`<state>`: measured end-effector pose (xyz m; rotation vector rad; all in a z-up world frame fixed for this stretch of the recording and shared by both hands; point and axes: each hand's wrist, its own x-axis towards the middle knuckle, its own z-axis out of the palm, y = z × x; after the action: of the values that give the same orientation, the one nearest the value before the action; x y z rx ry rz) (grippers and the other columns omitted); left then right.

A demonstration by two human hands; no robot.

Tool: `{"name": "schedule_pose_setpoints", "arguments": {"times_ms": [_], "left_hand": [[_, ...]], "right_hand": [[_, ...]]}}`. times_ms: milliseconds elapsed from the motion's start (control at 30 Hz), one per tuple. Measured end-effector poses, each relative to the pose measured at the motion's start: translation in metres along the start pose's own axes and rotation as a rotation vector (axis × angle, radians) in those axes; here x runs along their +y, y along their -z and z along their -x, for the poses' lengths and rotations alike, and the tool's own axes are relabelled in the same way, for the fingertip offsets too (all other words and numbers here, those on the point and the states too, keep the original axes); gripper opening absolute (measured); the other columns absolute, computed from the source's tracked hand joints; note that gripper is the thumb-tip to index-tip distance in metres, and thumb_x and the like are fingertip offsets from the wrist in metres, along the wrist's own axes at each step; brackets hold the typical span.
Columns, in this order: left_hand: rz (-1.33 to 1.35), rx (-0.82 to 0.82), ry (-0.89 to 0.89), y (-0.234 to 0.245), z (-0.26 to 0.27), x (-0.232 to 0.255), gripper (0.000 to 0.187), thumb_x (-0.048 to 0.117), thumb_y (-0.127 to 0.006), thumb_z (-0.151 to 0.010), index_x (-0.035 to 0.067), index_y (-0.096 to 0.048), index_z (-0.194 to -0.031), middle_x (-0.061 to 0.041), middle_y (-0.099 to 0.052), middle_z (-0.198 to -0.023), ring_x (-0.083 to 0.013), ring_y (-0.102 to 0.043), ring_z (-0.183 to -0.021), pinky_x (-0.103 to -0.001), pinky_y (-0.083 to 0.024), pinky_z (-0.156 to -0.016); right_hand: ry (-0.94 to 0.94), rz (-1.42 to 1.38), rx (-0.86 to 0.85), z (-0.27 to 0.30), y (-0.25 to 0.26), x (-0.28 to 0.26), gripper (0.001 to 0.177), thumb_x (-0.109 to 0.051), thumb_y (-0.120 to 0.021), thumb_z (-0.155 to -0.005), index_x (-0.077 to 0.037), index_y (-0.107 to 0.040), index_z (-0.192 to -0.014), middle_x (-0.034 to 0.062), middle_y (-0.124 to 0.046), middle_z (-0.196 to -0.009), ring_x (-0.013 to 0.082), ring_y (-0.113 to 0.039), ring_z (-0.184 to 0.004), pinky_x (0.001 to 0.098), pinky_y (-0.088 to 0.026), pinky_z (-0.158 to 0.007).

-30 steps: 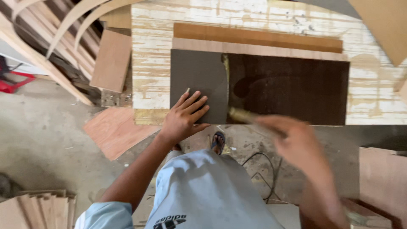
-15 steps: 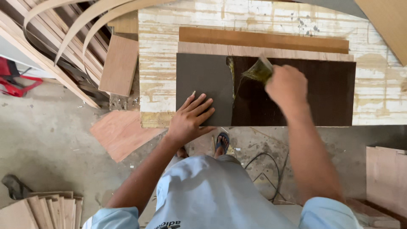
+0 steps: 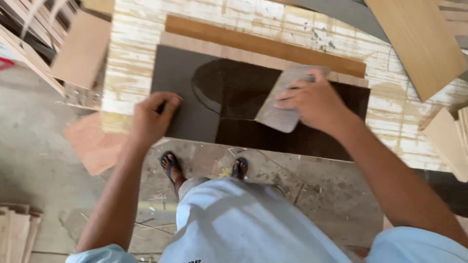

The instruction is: The person uses an electric sander to smooth the surface of a wooden board. They then flip the board, apply a liquid finish from a bottle, and spread it evenly with a sponge.

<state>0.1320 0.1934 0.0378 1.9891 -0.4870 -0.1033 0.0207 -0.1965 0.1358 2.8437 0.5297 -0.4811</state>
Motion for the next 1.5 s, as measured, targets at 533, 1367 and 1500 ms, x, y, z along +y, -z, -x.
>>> {"name": "schedule_pose_setpoints", "arguments": {"times_ms": [533, 1367, 1500], "left_hand": [[-0.799, 0.572, 0.154, -0.045, -0.026, -0.021, 0.038, 0.043, -0.074, -0.106, 0.006, -0.071, -0.098, -0.009, -0.066, -0.095, -0.0332, -0.06, -0.087, -0.05, -0.044, -0.072], [-0.664, 0.595, 0.231, -0.048, -0.03, -0.021, 0.053, 0.064, -0.065, -0.094, 0.012, -0.052, -0.092, -0.008, -0.051, -0.094, -0.0308, -0.053, -0.087, -0.045, -0.044, -0.076], [-0.692, 0.573, 0.291, -0.05, -0.031, -0.017, 0.051, 0.063, -0.068, -0.091, 0.013, -0.055, -0.093, -0.007, -0.053, -0.094, -0.0296, -0.054, -0.089, -0.044, -0.044, -0.075]], "right_hand": [[-0.149, 0.291, -0.59, 0.16, -0.038, 0.143, 0.072, -0.007, -0.064, -0.079, -0.059, -0.052, -0.129, -0.0425, -0.048, -0.137, -0.002, -0.032, -0.148, 0.0588, 0.004, -0.134], [-0.118, -0.193, 0.081, 0.002, 0.026, -0.074, 0.037, 0.002, -0.051, -0.088, -0.01, -0.066, -0.12, 0.0118, -0.068, -0.103, 0.0319, -0.064, -0.084, 0.0479, -0.055, -0.068], [-0.128, -0.023, 0.154, -0.021, 0.013, -0.095, 0.025, -0.01, -0.059, -0.088, -0.005, -0.07, -0.11, 0.0114, -0.071, -0.083, 0.0295, -0.07, -0.064, 0.0416, -0.06, -0.052]]}}
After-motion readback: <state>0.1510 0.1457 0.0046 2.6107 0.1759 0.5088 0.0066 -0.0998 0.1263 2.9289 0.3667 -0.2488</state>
